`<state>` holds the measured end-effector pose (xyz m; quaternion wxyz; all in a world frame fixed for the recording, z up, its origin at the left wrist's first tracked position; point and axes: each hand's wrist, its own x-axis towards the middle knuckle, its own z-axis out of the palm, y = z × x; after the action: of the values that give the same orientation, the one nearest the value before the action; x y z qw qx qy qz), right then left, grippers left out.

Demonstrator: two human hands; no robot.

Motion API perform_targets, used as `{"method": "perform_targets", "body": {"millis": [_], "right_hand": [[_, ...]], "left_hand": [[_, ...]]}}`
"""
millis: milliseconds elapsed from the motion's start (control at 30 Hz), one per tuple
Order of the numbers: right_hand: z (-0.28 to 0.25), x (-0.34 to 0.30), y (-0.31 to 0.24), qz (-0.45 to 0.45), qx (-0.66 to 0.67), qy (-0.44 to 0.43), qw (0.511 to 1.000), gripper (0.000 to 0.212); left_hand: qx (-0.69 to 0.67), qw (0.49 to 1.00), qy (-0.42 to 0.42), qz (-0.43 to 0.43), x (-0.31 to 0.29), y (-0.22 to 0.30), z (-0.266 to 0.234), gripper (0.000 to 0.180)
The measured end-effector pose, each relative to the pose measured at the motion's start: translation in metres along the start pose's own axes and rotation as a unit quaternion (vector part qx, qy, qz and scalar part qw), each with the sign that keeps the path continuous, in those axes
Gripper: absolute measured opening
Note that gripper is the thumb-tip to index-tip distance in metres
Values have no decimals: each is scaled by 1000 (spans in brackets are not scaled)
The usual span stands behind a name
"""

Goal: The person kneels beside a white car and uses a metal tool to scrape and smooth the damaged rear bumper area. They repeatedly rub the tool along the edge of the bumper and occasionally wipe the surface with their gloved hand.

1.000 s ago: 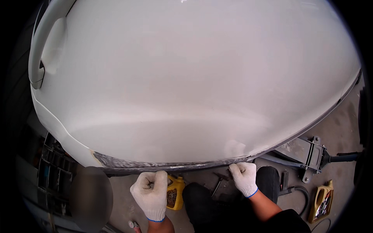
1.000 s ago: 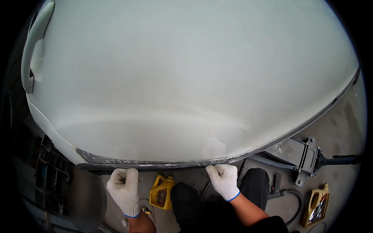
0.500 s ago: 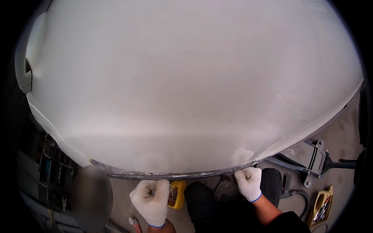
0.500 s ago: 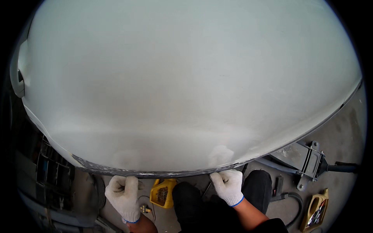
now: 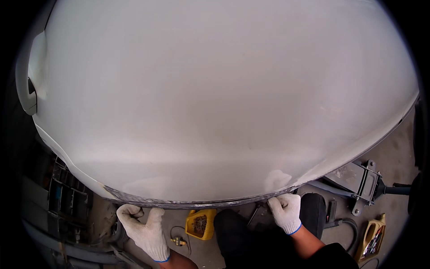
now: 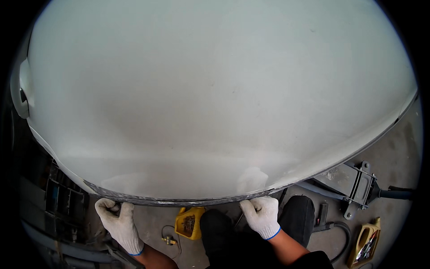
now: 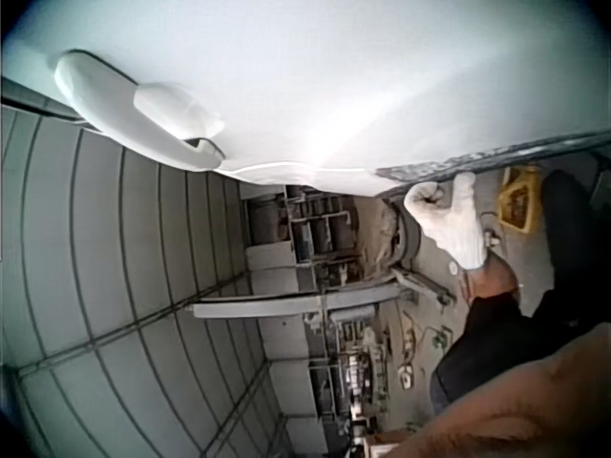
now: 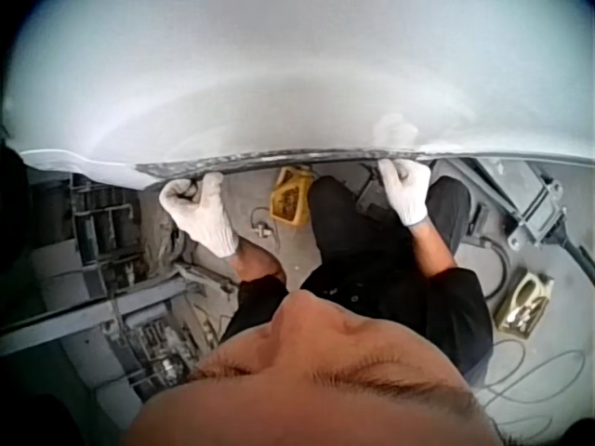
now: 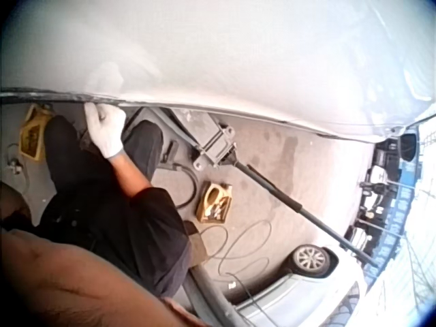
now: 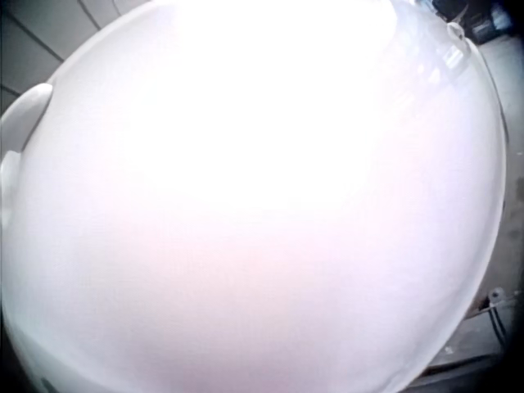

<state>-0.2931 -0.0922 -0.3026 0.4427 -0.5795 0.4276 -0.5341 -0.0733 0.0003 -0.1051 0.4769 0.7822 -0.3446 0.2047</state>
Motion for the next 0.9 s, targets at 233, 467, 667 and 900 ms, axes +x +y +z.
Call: {"method": "perform_targets", "body": {"millis": [233, 467, 667, 900], "right_hand": [[5, -5, 0, 36, 6, -4, 999, 33], [8, -7, -4, 69, -16, -3, 998, 31], [3, -16, 7, 131, 1, -30, 991, 28], [15, -7, 2, 27, 33, 32, 999, 33]], "left_hand": [[29, 999, -19, -2, 1, 6, -9, 50], [35, 999, -26, -13, 6, 12, -7, 54], [34, 999, -16, -8, 3, 13, -9, 55], [63, 998, -25, -15, 2, 16, -7, 55]]}}
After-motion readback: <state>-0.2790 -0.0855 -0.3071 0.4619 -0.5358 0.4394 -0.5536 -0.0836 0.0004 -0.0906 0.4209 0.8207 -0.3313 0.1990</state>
